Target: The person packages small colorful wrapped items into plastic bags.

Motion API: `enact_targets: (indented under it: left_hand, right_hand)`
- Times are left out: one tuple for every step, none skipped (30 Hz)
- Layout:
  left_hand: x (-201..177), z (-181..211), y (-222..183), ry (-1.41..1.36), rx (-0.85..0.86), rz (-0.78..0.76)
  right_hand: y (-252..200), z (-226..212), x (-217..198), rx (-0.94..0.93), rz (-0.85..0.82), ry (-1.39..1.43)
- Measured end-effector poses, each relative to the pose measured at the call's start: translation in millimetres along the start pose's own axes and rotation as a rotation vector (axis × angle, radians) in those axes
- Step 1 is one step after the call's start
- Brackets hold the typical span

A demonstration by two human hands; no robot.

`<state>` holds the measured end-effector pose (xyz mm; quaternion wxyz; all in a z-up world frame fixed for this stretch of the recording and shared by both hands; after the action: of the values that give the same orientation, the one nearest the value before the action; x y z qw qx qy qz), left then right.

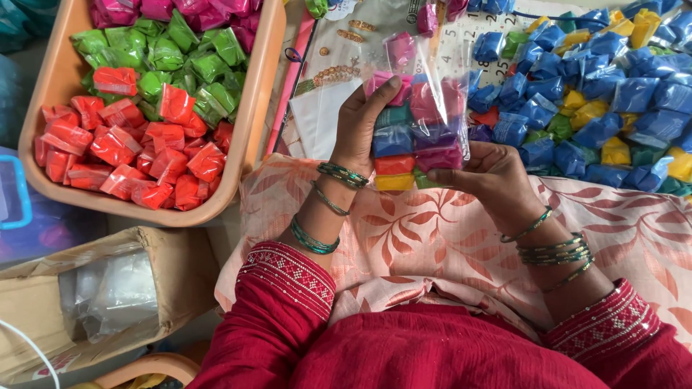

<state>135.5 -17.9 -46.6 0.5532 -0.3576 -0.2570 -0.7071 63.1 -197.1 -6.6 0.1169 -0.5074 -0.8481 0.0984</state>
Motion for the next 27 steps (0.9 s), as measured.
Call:
enact_targets:
  left_hand:
    - [0.6, 1.0, 0.0, 0.006, 0.020, -0.013]
    - [1.4, 1.8, 0.0, 0.012, 0.041, -0.025]
    - [2.4, 2.4, -0.4, 0.010, 0.040, -0.025]
    - [4.2, 3.7, -0.9, 0.010, 0.046, -0.035]
    - [5.5, 6.0, -1.5, 0.011, 0.054, -0.043]
    - [6.5, 6.8, -1.1, 0.011, 0.055, -0.042]
    - [6.7, 7.8, -1.4, 0.002, 0.052, -0.040]
    - [7.0, 8.8, -1.7, -0.007, 0.050, -0.039]
    - [6.9, 9.1, -2.0, -0.007, 0.050, -0.038]
    - [6.9, 9.4, -2.2, -0.012, 0.052, -0.037]
    - [7.3, 9.0, -2.2, -0.018, 0.054, -0.036]
    - [5.6, 6.3, -1.3, -0.019, 0.054, -0.037]
    - [4.3, 5.1, -0.8, -0.016, 0.067, -0.046]
    - [2.9, 4.0, -0.4, -0.013, 0.081, -0.056]
    - [4.1, 3.6, -1.1, -0.013, 0.082, -0.054]
    - [5.4, 4.1, -1.8, 0.005, 0.091, -0.052]
    - [7.2, 4.1, -1.9, 0.021, 0.100, -0.053]
    - [8.9, 4.8, -2.9, 0.021, 0.099, -0.052]
    - [10.7, 6.2, -3.8, 0.045, 0.106, -0.050]
    - [12.6, 7.6, -4.6, 0.069, 0.113, -0.048]
    - [11.9, 7.3, -4.1, 0.067, 0.113, -0.049]
    - [11.6, 7.5, -3.6, 0.078, 0.118, -0.055]
    - [10.9, 8.4, -3.6, 0.089, 0.125, -0.059]
    - [11.1, 8.1, -4.1, 0.088, 0.126, -0.058]
    - [10.5, 8.0, -4.1, 0.070, 0.116, -0.055]
    - [10.2, 8.2, -4.3, 0.051, 0.105, -0.052]
    - [10.7, 9.5, -4.2, 0.054, 0.110, -0.054]
  right_hand:
    - [-0.5, -1.1, -0.1, -0.003, 0.009, -0.027]
    - [-1.1, -2.3, -0.2, -0.006, 0.018, -0.054]
    - [-0.8, -0.8, -2.0, -0.005, 0.020, -0.055]
    - [-0.3, -2.0, -2.1, -0.036, 0.003, -0.066]
    - [1.0, -3.4, -1.5, -0.068, -0.017, -0.076]
    - [-1.1, -10.7, -0.1, -0.068, -0.019, -0.077]
    - [-2.1, -13.1, 4.2, -0.021, -0.050, -0.022]
    - [-3.5, -15.6, 8.8, 0.027, -0.080, 0.033]
    - [-3.8, -18.9, 9.9, 0.027, -0.081, 0.033]
    - [-4.1, -19.8, 12.1, 0.050, -0.095, 0.084]
    - [-5.0, -20.9, 13.9, 0.074, -0.108, 0.133]
    - [-3.7, -13.7, 11.8, 0.075, -0.108, 0.132]
    - [-1.8, -11.8, 8.9, 0.024, -0.098, 0.027]
    - [-0.2, -9.9, 6.5, -0.027, -0.088, -0.077]
    - [1.4, -5.8, 8.0, -0.026, -0.090, -0.077]
    - [2.5, -3.1, 6.3, -0.040, -0.052, -0.078]
    - [3.1, -0.5, 4.1, -0.055, -0.012, -0.079]
    - [4.9, 0.8, 7.4, -0.054, -0.013, -0.079]
    - [5.8, 1.2, 8.0, -0.072, 0.017, -0.036]
    - [6.7, 1.7, 8.6, -0.090, 0.046, 0.007]
    - [7.1, 2.7, 8.1, -0.089, 0.048, 0.006]
    - [7.3, 2.0, 7.7, -0.107, 0.050, -0.012]
    - [8.0, 1.4, 7.8, -0.125, 0.050, -0.030]
    - [6.2, -1.1, 6.4, -0.124, 0.049, -0.031]
    - [6.3, -0.6, 6.6, -0.079, 0.035, -0.038]
    - [6.2, -0.3, 6.9, -0.034, 0.020, -0.046]
    - [5.2, 1.0, 4.7, -0.038, 0.018, -0.047]
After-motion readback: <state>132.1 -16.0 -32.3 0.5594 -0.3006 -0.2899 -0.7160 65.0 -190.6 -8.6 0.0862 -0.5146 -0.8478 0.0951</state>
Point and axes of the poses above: each hand's wrist, its own y-axis towards the middle knuckle, its own x-axis out of the palm, z = x × y, the point moved 8 cm from there along y, towards the middle knuckle, and after that the axes turned 12 degrees about -z, right-handed, at the moved point
